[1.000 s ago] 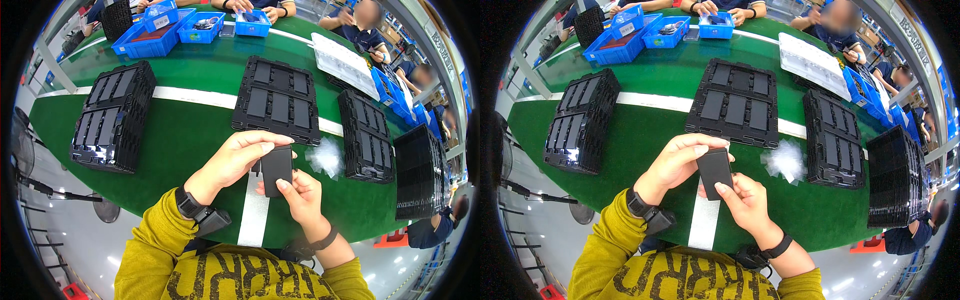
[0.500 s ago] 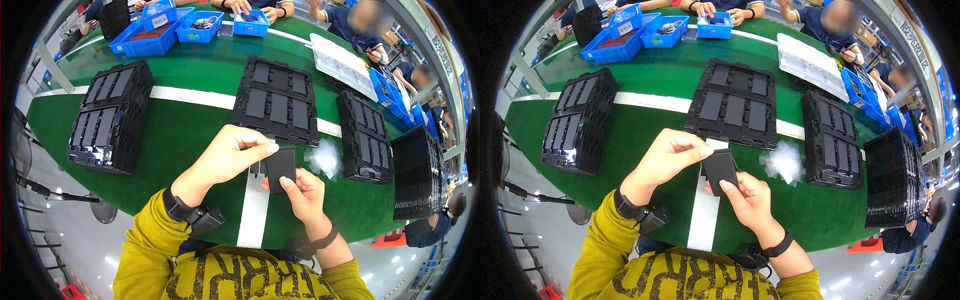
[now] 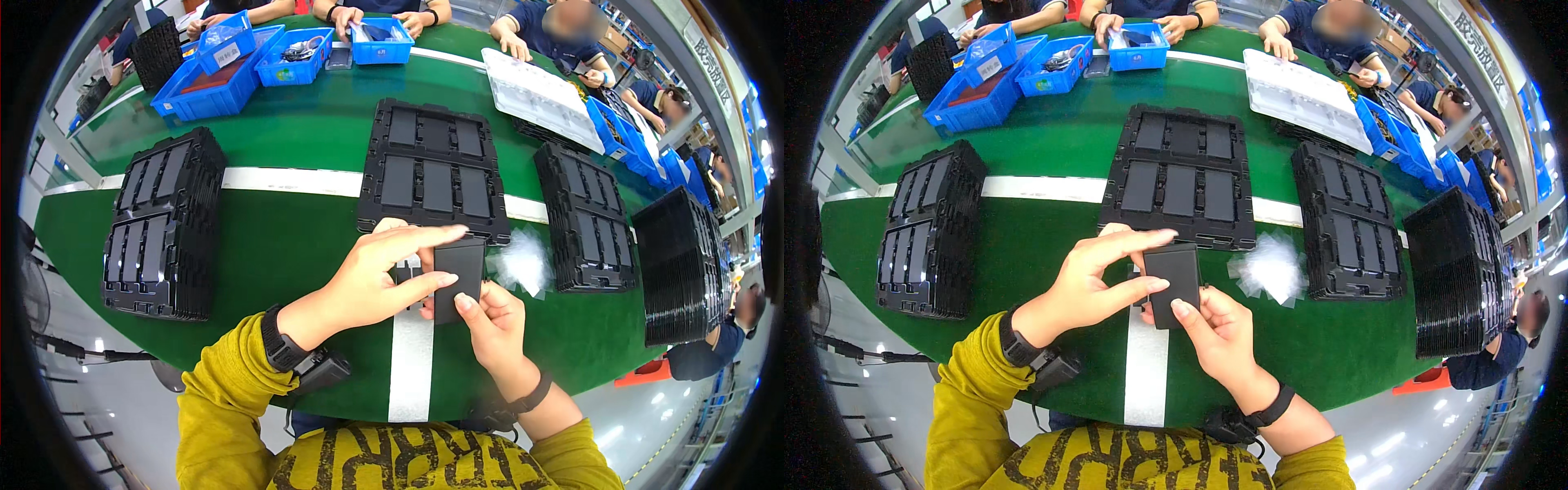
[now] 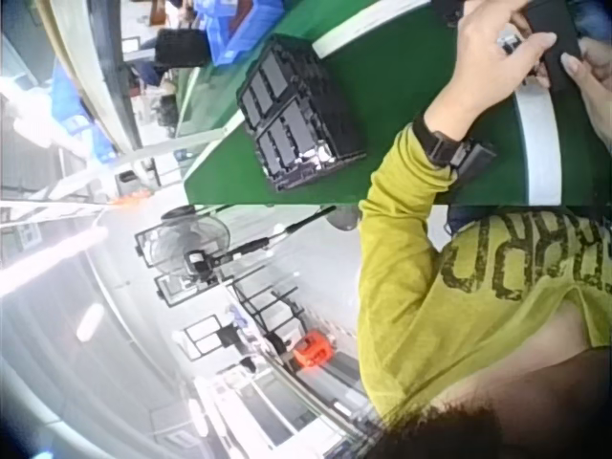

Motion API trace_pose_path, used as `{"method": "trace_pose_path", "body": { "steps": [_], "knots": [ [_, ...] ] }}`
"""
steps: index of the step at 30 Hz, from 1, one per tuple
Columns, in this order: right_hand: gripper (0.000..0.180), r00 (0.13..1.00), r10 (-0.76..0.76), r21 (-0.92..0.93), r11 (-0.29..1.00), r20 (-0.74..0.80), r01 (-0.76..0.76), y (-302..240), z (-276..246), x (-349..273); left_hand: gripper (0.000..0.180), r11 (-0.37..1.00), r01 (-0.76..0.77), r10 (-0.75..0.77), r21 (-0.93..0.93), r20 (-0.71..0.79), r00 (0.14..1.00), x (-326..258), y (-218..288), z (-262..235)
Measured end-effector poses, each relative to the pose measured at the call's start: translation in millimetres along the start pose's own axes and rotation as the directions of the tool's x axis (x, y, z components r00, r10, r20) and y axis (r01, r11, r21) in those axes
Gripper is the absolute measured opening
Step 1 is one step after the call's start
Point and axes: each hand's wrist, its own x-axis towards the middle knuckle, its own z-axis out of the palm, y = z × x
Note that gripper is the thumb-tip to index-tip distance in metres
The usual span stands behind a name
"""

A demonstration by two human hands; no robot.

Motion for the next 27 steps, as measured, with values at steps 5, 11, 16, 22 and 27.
{"method": "trace_pose_path", "body": {
  "steps": [5, 11, 16, 22, 27],
  "knots": [
    [0.014, 1.000, 0.007, 0.011, 1.000, -0.007, -0.007, 3.1, -0.2, 2.3, 0.045, 0.993, 0.026, -0.024, -0.114, 0.017, 1.000, -0.3, -8.9, 2.8],
    [0.027, 0.995, 0.036, 0.013, 0.999, 0.093, -0.037, 5.3, -9.7, 5.0, 0.042, 0.885, 0.232, -0.244, -0.404, 0.021, 0.969, 2.0, 5.5, 1.7],
    [0.040, 0.966, 0.091, 0.266, 0.951, 0.243, -0.157, -0.2, -10.6, 8.9, 0.043, 0.921, 0.155, -0.165, -0.356, 0.001, 0.986, -2.1, 1.4, -1.7],
    [0.045, 0.939, 0.060, 0.357, 0.915, 0.338, -0.187, 5.3, -11.0, 9.5, 0.042, 0.929, 0.125, -0.118, -0.349, 0.042, 0.992, -1.6, 2.5, -6.9],
    [0.047, 0.911, 0.087, 0.352, 0.904, 0.404, -0.243, 3.1, -15.8, 11.3, 0.045, 0.933, 0.097, -0.084, -0.347, 0.052, 0.995, 0.6, 8.5, -10.3]
  ]
}}
